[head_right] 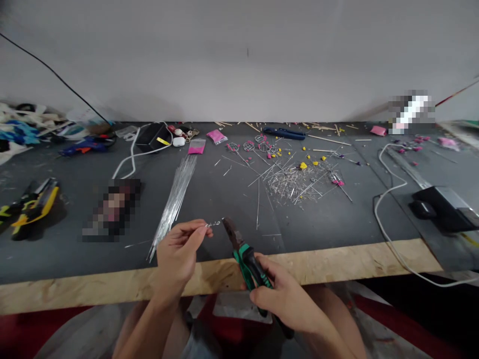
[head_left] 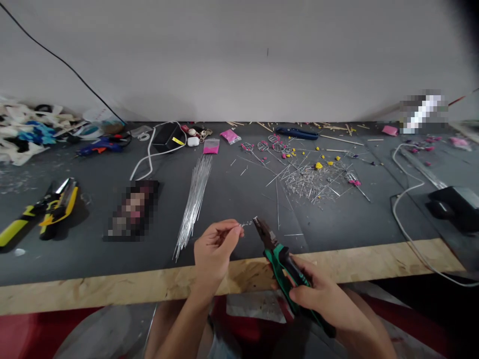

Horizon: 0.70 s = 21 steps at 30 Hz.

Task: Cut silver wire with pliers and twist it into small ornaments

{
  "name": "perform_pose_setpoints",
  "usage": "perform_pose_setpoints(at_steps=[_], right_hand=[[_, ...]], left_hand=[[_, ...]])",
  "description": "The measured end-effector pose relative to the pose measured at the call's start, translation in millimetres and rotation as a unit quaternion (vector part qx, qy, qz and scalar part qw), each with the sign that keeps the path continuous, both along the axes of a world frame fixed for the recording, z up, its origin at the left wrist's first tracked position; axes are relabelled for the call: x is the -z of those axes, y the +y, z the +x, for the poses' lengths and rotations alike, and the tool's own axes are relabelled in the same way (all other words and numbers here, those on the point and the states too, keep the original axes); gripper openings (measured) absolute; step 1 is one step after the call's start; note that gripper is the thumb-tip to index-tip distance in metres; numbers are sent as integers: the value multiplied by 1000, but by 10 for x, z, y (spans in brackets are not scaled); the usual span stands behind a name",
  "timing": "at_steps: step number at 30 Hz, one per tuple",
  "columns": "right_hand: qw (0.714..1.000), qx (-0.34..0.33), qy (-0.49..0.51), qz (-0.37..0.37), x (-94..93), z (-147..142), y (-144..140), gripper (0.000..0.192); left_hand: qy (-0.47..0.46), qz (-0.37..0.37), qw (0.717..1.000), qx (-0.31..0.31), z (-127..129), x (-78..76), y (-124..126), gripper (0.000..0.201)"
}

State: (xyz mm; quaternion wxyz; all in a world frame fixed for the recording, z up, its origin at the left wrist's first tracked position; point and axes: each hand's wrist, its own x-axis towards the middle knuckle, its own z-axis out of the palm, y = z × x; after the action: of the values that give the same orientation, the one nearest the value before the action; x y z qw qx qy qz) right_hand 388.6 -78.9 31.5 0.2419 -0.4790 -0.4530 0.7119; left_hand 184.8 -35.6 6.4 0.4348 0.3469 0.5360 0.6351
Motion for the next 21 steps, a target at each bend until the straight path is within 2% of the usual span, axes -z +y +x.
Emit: perform_pose_setpoints(at_steps=[4, 10, 16, 21], right_hand=[[999, -3, -12, 33, -31, -38, -9, 44], [995, -25, -30, 96, -64, -111, 15, 54], [994, -35, -41, 100, -87, -158, 23, 57], [995, -27, -35, 85, -107, -209, 4, 54]], left_hand=[[35, 15, 999, 17, 51, 2, -2, 3], [69, 20, 997, 10, 70, 43, 9, 4], [90, 48, 995, 22, 81, 55, 9, 3], [108, 20, 993, 32, 81, 59, 3, 6]])
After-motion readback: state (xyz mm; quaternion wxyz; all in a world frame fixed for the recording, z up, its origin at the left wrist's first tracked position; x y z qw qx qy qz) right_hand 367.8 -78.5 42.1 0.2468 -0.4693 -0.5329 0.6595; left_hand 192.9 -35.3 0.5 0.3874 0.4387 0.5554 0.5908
